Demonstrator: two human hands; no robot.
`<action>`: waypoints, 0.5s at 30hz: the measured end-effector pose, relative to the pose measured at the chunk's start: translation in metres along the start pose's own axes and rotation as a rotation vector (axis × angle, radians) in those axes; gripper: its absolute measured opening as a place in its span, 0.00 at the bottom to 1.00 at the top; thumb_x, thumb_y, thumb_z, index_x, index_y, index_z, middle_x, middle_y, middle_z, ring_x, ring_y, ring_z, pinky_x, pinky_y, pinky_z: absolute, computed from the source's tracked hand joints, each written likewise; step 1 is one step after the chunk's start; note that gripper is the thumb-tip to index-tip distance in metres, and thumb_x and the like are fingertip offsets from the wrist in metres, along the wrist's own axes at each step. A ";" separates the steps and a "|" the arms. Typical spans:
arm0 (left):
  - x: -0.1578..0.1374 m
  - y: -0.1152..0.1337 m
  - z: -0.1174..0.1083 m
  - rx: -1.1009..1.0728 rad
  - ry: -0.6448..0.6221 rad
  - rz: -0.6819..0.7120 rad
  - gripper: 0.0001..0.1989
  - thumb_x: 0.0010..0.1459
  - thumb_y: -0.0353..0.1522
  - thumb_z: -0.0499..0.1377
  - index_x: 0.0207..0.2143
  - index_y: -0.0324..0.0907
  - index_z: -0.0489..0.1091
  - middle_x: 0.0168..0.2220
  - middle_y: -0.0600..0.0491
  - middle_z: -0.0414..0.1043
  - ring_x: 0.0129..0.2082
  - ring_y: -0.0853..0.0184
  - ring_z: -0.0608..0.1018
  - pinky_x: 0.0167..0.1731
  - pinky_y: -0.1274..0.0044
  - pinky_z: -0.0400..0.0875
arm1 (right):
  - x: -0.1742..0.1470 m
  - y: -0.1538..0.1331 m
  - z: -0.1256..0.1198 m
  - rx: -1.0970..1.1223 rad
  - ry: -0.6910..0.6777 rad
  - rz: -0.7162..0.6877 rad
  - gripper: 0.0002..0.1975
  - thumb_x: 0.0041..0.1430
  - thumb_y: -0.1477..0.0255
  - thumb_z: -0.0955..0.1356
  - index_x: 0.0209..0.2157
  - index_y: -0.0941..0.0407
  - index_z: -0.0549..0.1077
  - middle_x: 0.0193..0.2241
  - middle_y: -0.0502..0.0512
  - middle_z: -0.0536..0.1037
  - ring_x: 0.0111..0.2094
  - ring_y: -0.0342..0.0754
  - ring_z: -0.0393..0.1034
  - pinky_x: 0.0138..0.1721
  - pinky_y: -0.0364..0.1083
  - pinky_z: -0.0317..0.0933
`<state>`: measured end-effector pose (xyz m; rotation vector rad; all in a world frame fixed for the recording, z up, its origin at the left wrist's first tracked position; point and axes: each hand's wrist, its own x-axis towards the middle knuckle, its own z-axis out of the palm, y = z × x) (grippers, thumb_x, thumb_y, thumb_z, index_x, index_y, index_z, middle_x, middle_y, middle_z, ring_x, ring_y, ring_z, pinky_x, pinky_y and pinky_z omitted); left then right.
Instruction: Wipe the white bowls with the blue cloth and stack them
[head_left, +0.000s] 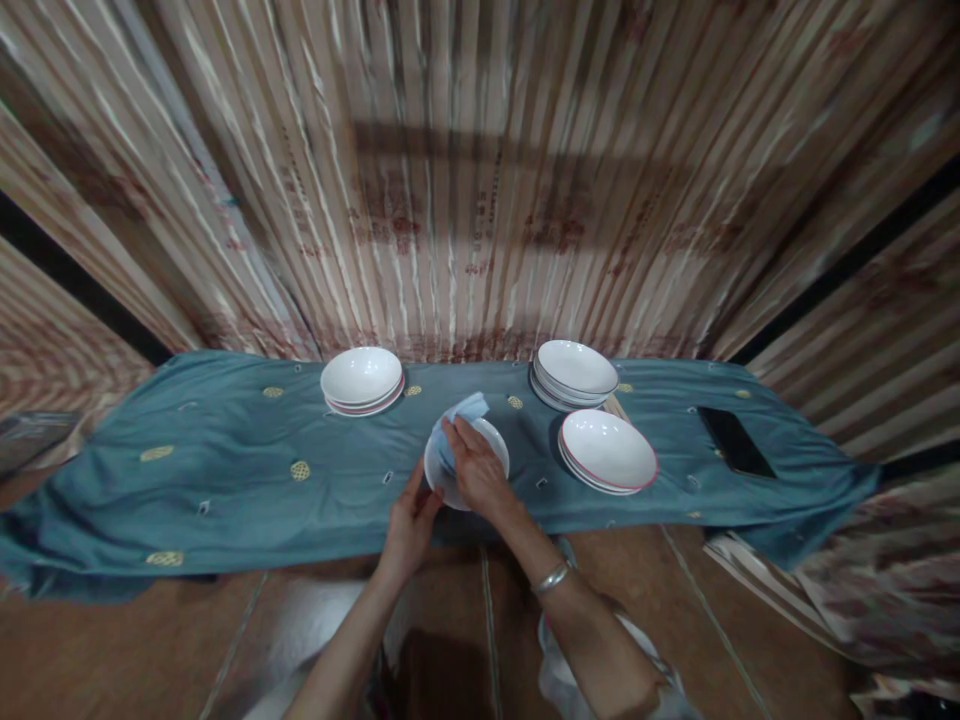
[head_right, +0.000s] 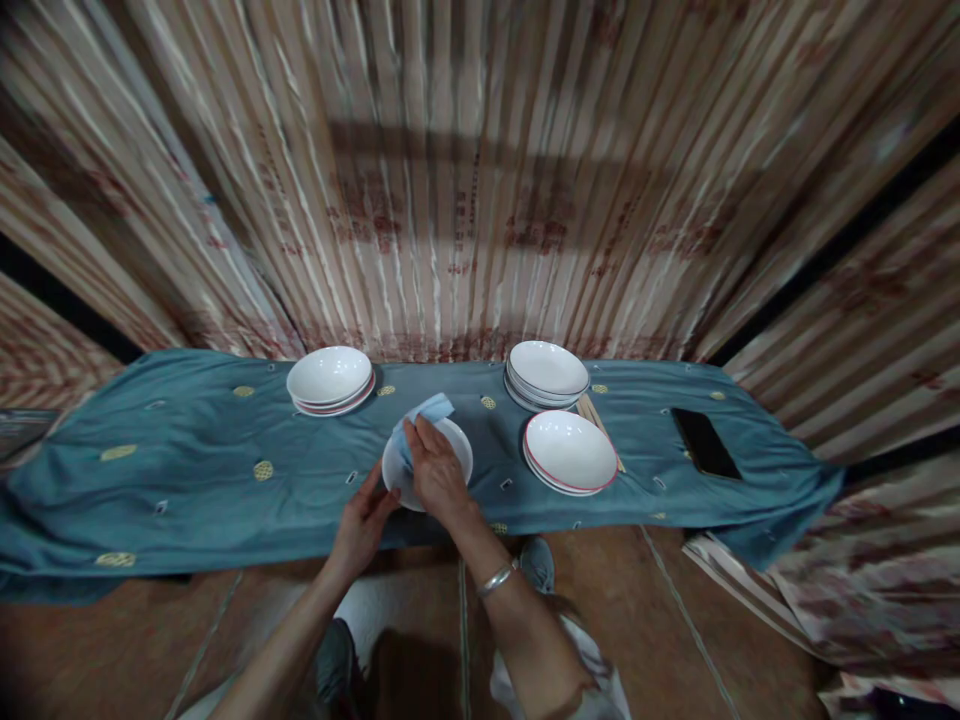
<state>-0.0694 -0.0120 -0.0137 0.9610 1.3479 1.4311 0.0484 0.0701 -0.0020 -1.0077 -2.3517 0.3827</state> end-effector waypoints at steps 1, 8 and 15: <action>0.000 0.001 0.001 -0.005 -0.010 0.001 0.35 0.50 0.40 0.61 0.59 0.38 0.60 0.44 0.46 0.77 0.39 0.59 0.78 0.46 0.66 0.70 | 0.000 0.005 0.000 -0.049 0.008 0.009 0.31 0.57 0.83 0.59 0.63 0.66 0.53 0.63 0.69 0.56 0.64 0.56 0.49 0.63 0.56 0.49; -0.001 0.001 0.001 0.016 -0.026 -0.027 0.37 0.51 0.40 0.62 0.62 0.39 0.57 0.37 0.50 0.79 0.36 0.60 0.79 0.43 0.67 0.71 | -0.019 0.022 -0.007 -0.263 0.013 0.108 0.26 0.59 0.86 0.57 0.59 0.65 0.61 0.60 0.70 0.62 0.62 0.56 0.54 0.60 0.56 0.53; -0.001 -0.003 0.009 -0.088 0.032 -0.121 0.42 0.48 0.44 0.64 0.63 0.42 0.55 0.40 0.48 0.77 0.39 0.59 0.78 0.35 0.68 0.77 | -0.029 0.017 -0.022 -0.232 -0.188 0.135 0.15 0.60 0.83 0.60 0.43 0.61 0.74 0.51 0.68 0.71 0.55 0.54 0.63 0.55 0.53 0.58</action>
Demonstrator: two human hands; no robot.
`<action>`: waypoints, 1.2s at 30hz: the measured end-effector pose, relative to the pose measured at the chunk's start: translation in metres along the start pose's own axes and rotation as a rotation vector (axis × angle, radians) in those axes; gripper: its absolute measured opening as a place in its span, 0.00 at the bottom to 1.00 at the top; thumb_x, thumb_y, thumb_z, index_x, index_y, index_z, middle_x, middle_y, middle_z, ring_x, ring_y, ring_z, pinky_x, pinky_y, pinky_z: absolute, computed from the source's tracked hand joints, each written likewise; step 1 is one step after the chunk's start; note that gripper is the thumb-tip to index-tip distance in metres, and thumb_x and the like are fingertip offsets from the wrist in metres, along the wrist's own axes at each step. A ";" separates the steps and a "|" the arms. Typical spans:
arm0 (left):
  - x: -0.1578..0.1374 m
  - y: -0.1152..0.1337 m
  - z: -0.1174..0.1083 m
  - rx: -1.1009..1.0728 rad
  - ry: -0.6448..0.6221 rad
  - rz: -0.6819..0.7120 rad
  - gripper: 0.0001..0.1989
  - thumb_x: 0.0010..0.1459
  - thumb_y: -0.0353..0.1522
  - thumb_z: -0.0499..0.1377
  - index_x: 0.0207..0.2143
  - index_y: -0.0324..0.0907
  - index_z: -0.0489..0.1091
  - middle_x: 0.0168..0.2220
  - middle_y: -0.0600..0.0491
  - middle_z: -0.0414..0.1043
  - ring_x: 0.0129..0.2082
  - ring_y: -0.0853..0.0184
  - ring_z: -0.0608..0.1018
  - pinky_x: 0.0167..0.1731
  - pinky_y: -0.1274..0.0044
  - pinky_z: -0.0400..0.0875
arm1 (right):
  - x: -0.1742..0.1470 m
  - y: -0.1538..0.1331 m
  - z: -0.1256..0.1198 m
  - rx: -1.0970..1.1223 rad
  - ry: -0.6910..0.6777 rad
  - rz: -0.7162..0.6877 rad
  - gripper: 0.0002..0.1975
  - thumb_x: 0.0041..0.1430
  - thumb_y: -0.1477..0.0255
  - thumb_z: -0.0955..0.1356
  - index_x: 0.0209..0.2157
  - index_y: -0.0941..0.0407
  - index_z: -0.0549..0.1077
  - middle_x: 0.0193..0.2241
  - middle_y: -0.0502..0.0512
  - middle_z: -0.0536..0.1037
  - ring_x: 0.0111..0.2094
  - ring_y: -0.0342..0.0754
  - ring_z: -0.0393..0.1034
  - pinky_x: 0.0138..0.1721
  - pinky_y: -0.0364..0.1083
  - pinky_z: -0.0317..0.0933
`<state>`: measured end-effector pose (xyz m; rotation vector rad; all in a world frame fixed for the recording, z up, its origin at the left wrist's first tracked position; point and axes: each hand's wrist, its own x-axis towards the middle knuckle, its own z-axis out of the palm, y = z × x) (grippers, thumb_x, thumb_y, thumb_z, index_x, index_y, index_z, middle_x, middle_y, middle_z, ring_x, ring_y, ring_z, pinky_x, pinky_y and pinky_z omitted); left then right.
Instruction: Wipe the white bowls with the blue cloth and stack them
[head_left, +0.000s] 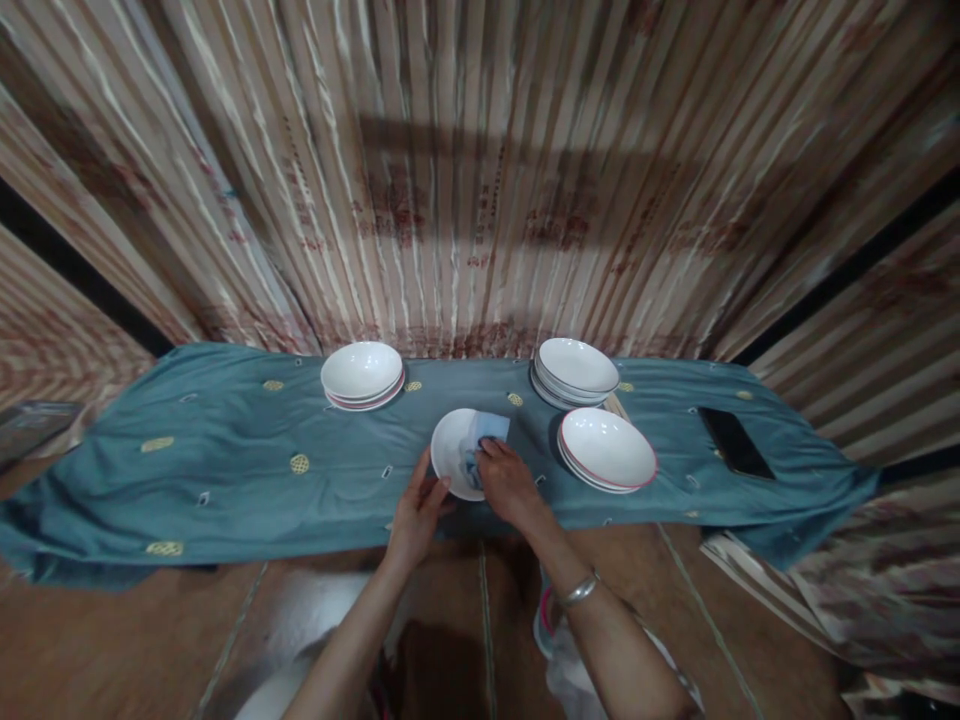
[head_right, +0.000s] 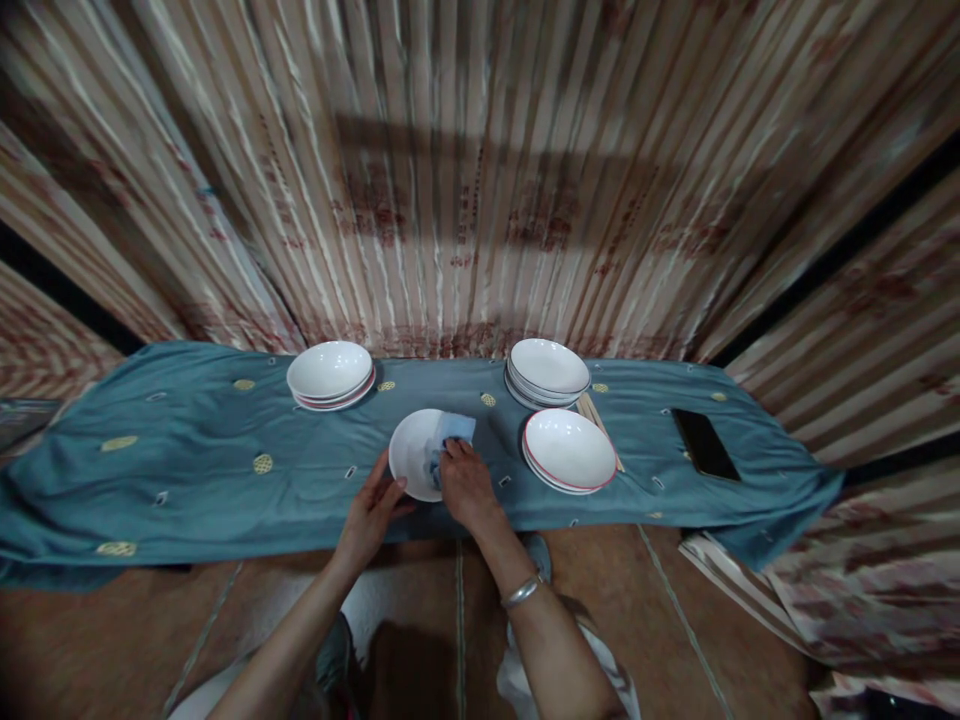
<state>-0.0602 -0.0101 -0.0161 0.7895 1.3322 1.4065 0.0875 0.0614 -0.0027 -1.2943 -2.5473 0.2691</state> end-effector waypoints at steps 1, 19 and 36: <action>0.000 0.001 0.002 -0.010 0.003 -0.003 0.42 0.48 0.45 0.64 0.63 0.43 0.55 0.46 0.46 0.75 0.41 0.58 0.77 0.34 0.68 0.77 | -0.001 0.000 -0.001 0.044 -0.019 -0.009 0.14 0.60 0.83 0.60 0.41 0.61 0.75 0.49 0.67 0.73 0.53 0.53 0.65 0.55 0.52 0.58; 0.002 -0.005 0.013 0.090 -0.124 0.134 0.35 0.55 0.45 0.57 0.63 0.45 0.54 0.67 0.48 0.48 0.64 0.57 0.58 0.56 0.68 0.63 | 0.026 -0.010 0.006 0.630 0.279 0.087 0.17 0.54 0.76 0.63 0.47 0.55 0.70 0.46 0.57 0.74 0.48 0.49 0.68 0.52 0.49 0.62; 0.001 0.003 0.014 -0.091 -0.097 -0.068 0.40 0.52 0.45 0.61 0.64 0.50 0.52 0.60 0.48 0.63 0.55 0.53 0.69 0.41 0.68 0.76 | 0.001 0.003 -0.005 0.427 -0.124 0.027 0.10 0.56 0.77 0.63 0.36 0.55 0.75 0.34 0.53 0.77 0.37 0.46 0.70 0.40 0.43 0.61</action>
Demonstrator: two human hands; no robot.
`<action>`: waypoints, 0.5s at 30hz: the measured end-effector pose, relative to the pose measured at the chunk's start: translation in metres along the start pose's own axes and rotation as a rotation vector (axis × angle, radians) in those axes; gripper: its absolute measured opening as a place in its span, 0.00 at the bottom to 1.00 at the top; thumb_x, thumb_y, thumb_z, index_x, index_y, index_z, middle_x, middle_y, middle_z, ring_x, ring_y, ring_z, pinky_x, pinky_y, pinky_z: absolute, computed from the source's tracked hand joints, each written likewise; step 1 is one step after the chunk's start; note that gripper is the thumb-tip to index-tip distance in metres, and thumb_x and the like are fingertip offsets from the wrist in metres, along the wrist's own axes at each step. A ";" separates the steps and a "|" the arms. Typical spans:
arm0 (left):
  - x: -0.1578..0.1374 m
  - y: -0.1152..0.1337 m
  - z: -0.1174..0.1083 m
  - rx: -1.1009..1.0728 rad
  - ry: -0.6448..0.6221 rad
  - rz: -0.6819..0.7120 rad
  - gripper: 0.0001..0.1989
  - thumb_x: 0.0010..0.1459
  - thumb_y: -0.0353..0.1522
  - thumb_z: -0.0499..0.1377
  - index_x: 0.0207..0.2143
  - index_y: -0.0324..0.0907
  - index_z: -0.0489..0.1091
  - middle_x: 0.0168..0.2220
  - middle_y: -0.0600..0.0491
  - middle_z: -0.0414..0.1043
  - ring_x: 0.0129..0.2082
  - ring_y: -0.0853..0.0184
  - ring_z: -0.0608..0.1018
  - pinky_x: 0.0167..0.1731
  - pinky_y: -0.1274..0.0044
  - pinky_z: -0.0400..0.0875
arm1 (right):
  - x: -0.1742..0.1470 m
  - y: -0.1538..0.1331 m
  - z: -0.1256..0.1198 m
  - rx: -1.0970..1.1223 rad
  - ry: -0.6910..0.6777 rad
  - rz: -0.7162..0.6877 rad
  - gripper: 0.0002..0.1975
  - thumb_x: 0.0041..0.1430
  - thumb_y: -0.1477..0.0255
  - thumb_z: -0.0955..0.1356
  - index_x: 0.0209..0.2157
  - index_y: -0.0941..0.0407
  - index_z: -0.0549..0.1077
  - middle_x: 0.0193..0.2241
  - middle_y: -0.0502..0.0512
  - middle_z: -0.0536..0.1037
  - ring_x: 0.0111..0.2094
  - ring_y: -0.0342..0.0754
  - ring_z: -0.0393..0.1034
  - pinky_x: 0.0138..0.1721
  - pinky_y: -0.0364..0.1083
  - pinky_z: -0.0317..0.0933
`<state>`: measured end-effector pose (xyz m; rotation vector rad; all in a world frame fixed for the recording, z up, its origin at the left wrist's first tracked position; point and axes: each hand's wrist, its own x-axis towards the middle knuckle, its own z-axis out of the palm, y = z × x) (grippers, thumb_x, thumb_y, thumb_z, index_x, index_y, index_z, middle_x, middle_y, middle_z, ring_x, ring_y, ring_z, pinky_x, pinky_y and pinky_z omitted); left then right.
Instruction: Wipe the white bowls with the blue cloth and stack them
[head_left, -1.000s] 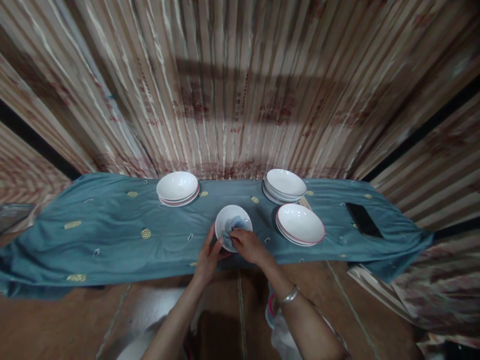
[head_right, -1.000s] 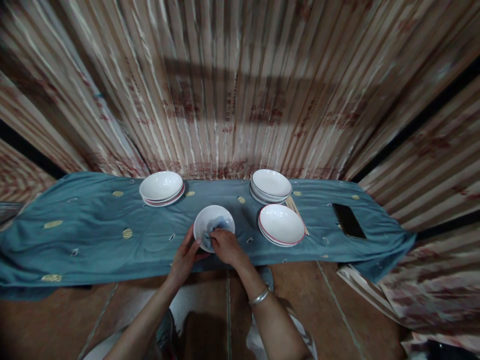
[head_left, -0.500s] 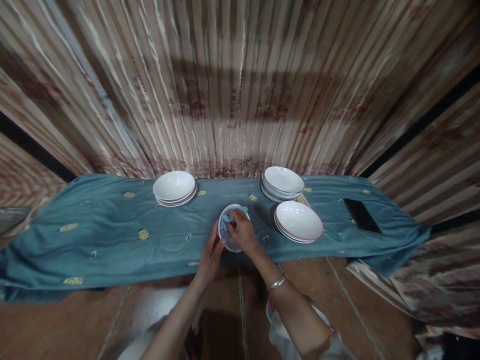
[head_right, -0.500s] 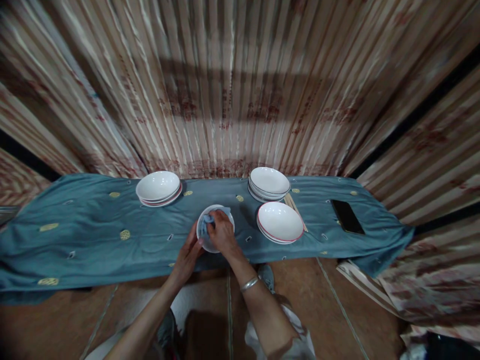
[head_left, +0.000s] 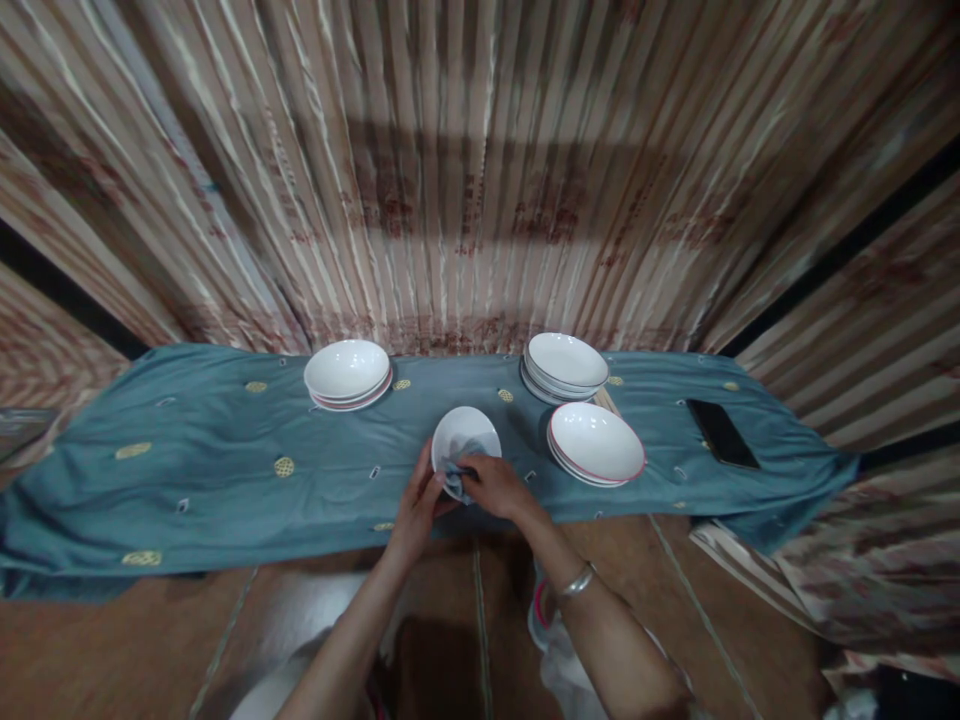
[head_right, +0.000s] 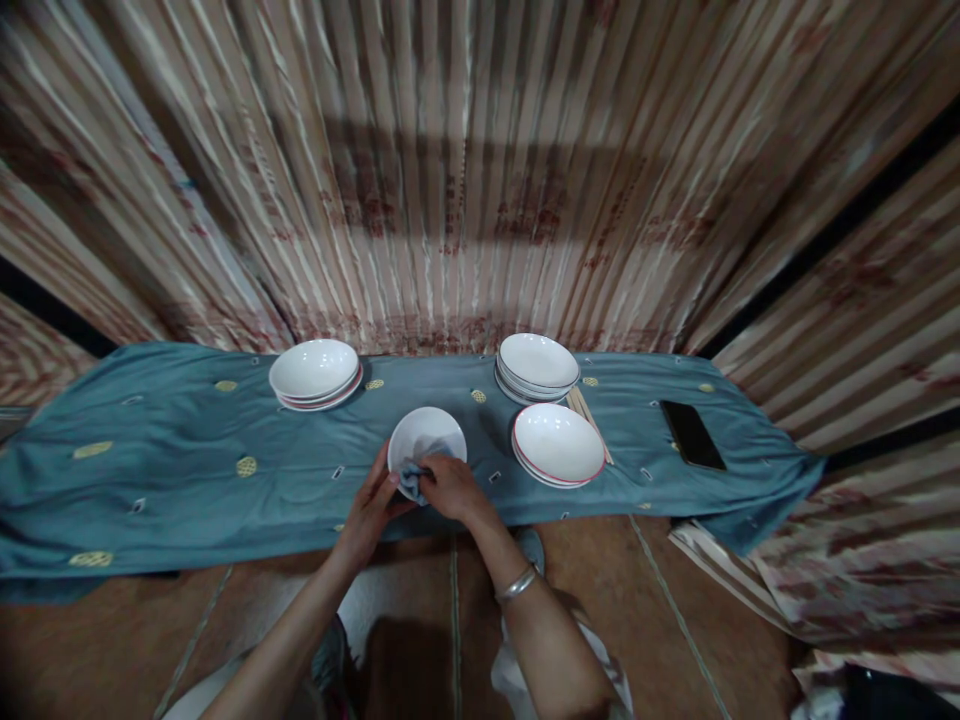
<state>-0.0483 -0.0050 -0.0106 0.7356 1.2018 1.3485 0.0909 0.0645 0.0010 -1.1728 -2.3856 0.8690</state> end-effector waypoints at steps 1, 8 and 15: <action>0.000 -0.001 0.000 -0.006 0.007 -0.005 0.40 0.51 0.45 0.61 0.64 0.50 0.52 0.60 0.47 0.63 0.55 0.53 0.70 0.41 0.68 0.76 | 0.000 -0.001 0.000 0.080 -0.010 -0.004 0.09 0.56 0.77 0.63 0.33 0.55 0.76 0.30 0.51 0.77 0.34 0.45 0.69 0.37 0.42 0.61; -0.001 0.000 0.003 -0.022 -0.010 0.029 0.39 0.52 0.45 0.61 0.64 0.51 0.53 0.65 0.49 0.55 0.61 0.51 0.63 0.45 0.66 0.74 | 0.011 -0.006 0.012 0.662 0.078 0.098 0.09 0.53 0.67 0.65 0.29 0.57 0.75 0.23 0.47 0.72 0.26 0.42 0.64 0.30 0.41 0.57; -0.004 -0.002 0.004 0.043 -0.028 0.069 0.39 0.52 0.45 0.61 0.64 0.51 0.52 0.67 0.51 0.49 0.63 0.50 0.59 0.45 0.66 0.74 | 0.036 -0.014 0.015 1.087 0.405 0.216 0.15 0.43 0.58 0.71 0.26 0.55 0.72 0.22 0.48 0.71 0.24 0.42 0.63 0.25 0.41 0.58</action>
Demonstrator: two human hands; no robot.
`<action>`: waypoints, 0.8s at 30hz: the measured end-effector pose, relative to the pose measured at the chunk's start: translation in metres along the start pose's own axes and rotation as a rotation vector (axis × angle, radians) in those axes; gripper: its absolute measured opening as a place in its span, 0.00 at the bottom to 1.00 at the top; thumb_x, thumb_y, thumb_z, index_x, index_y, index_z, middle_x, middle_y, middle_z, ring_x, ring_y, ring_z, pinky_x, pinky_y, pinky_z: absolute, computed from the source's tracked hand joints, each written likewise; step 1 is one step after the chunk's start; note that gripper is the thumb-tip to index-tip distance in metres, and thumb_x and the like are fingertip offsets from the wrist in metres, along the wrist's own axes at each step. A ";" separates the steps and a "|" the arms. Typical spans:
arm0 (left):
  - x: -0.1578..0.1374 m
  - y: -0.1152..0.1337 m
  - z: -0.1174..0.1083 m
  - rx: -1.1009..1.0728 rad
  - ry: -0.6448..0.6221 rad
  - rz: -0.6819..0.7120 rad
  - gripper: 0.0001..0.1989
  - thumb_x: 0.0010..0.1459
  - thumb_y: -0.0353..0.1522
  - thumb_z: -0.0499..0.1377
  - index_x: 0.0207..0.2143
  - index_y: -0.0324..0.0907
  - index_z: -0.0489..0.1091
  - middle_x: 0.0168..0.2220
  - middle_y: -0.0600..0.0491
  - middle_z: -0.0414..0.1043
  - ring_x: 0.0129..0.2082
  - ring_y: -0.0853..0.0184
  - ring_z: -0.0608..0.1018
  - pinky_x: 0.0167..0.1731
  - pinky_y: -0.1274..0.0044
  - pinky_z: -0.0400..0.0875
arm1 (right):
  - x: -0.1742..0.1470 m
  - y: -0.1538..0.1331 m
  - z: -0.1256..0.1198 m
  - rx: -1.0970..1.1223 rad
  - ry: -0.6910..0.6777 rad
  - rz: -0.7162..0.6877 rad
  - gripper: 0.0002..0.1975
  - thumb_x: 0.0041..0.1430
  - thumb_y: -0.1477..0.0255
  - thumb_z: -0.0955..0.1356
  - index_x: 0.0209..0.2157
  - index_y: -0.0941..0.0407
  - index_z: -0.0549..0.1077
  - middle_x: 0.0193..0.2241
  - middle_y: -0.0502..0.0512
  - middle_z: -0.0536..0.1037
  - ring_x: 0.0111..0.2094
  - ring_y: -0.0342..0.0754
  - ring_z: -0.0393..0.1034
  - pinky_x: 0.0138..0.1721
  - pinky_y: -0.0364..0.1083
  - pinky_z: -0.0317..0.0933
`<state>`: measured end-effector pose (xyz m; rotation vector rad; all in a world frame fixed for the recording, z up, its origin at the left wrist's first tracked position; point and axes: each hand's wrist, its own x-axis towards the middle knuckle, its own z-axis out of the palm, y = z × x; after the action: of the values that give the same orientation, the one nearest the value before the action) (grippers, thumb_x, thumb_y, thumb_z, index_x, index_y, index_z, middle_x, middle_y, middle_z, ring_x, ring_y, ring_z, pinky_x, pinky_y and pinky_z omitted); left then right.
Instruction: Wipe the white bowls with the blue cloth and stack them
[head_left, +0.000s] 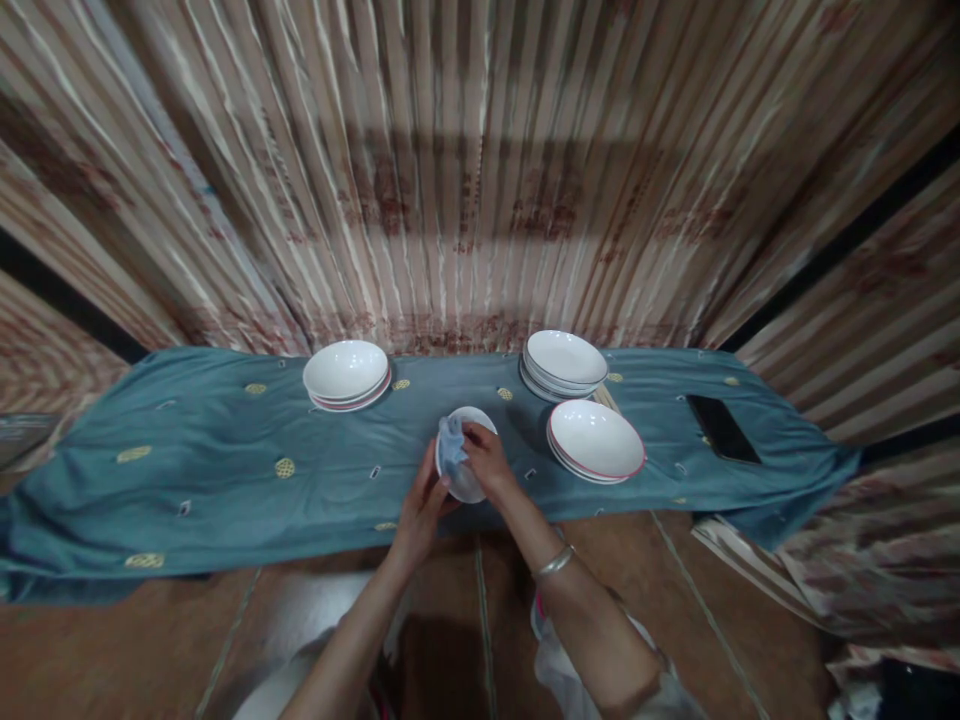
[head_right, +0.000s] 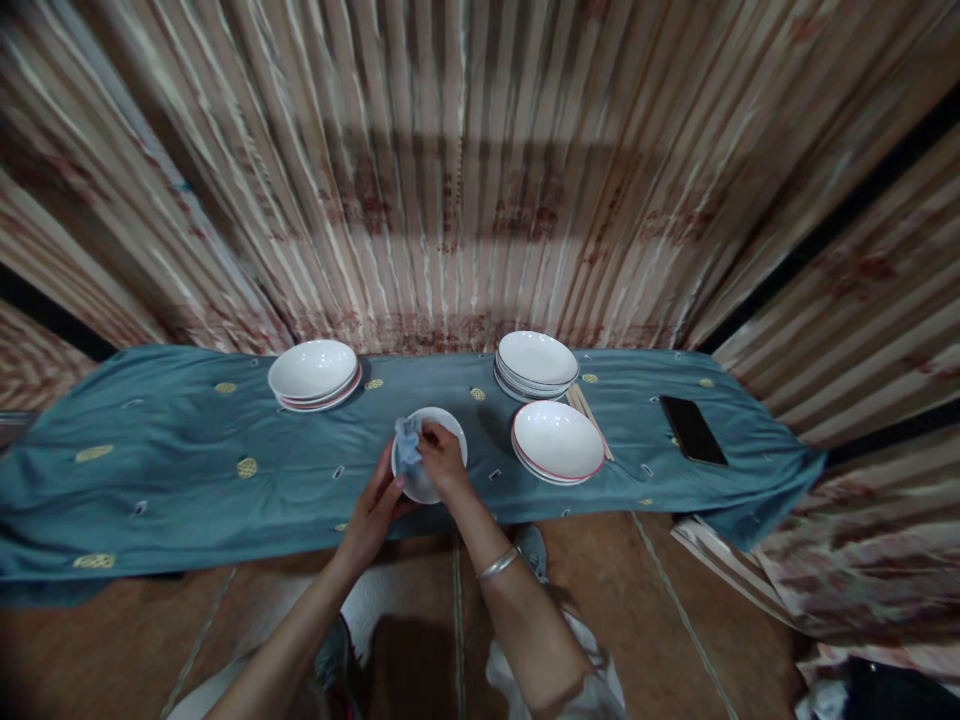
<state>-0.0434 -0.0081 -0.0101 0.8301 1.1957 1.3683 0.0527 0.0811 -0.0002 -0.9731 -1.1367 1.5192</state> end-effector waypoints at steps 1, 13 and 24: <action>-0.001 0.000 0.000 0.002 -0.009 0.005 0.40 0.52 0.45 0.61 0.64 0.51 0.52 0.67 0.51 0.49 0.63 0.49 0.59 0.44 0.66 0.75 | 0.003 -0.001 0.001 0.039 0.034 0.006 0.16 0.42 0.57 0.71 0.26 0.56 0.72 0.22 0.48 0.70 0.23 0.42 0.62 0.24 0.41 0.57; -0.004 -0.002 0.007 -0.105 0.042 -0.010 0.38 0.42 0.35 0.68 0.58 0.44 0.63 0.55 0.46 0.70 0.56 0.52 0.69 0.50 0.64 0.69 | -0.006 -0.008 -0.001 -0.299 -0.101 -0.084 0.13 0.45 0.61 0.71 0.23 0.56 0.69 0.18 0.44 0.64 0.23 0.40 0.59 0.25 0.40 0.56; -0.003 0.015 0.002 -0.379 0.078 -0.142 0.41 0.43 0.41 0.65 0.60 0.45 0.59 0.47 0.47 0.75 0.40 0.58 0.78 0.32 0.74 0.73 | -0.031 -0.018 -0.027 -0.413 -0.467 -0.049 0.06 0.48 0.70 0.67 0.27 0.59 0.72 0.23 0.45 0.66 0.27 0.40 0.60 0.30 0.39 0.55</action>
<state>-0.0450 -0.0096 0.0056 0.4203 0.9896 1.4591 0.0891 0.0581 0.0117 -0.8653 -1.8478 1.5469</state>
